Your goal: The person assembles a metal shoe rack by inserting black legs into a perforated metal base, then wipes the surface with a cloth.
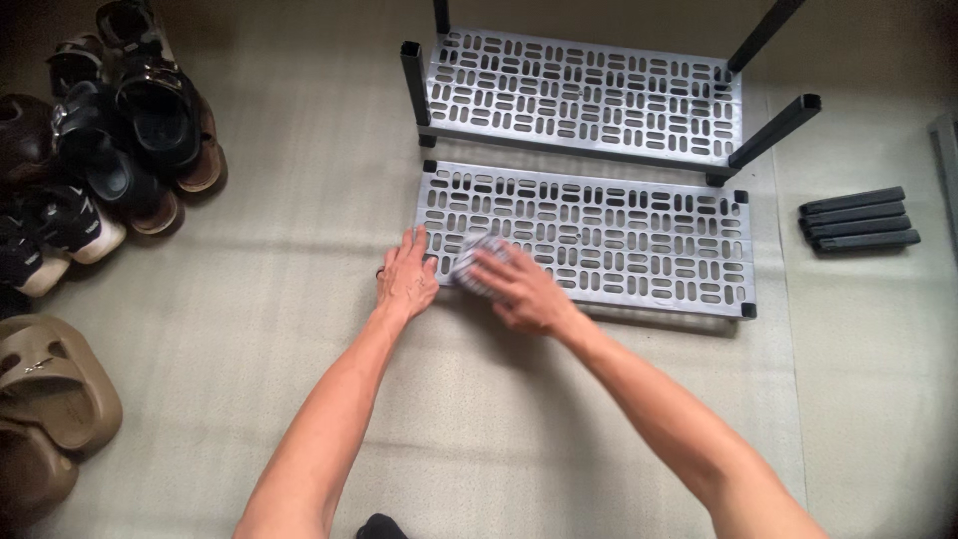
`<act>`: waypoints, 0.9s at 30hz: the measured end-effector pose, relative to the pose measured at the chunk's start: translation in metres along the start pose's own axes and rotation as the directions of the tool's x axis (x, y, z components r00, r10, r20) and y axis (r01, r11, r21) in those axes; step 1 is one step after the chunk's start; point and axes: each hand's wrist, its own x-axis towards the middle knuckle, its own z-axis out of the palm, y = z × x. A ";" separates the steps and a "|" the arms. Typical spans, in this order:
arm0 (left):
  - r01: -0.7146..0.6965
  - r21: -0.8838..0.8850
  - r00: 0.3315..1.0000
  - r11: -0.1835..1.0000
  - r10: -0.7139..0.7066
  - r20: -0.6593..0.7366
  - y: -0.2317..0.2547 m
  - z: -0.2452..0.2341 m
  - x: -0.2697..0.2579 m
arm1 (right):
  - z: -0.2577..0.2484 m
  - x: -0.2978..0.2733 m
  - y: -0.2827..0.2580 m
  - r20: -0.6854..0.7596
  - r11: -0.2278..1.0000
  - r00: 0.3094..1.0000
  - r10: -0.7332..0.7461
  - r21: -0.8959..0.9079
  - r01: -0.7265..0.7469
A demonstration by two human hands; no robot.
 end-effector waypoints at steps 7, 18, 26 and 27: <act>0.009 -0.111 1.000 0.994 -0.011 -0.017 -0.006 0.001 -0.002 | -0.022 -0.010 0.091 -0.237 0.961 0.947 0.217 -0.122 -0.250; 0.126 -0.120 0.991 0.985 -0.120 0.053 -0.006 -0.003 0.000 | -0.016 0.006 0.113 -0.374 0.809 0.808 0.454 -0.206 -0.550; 0.214 -0.215 0.976 0.953 -0.200 0.086 -0.025 0.011 0.007 | 0.005 0.040 -0.010 -0.107 0.993 0.989 0.099 -0.058 -0.106; 0.247 -0.235 0.969 0.940 -0.232 0.089 -0.030 0.014 0.008 | 0.006 0.039 -0.024 -0.043 0.997 0.997 0.058 -0.051 -0.061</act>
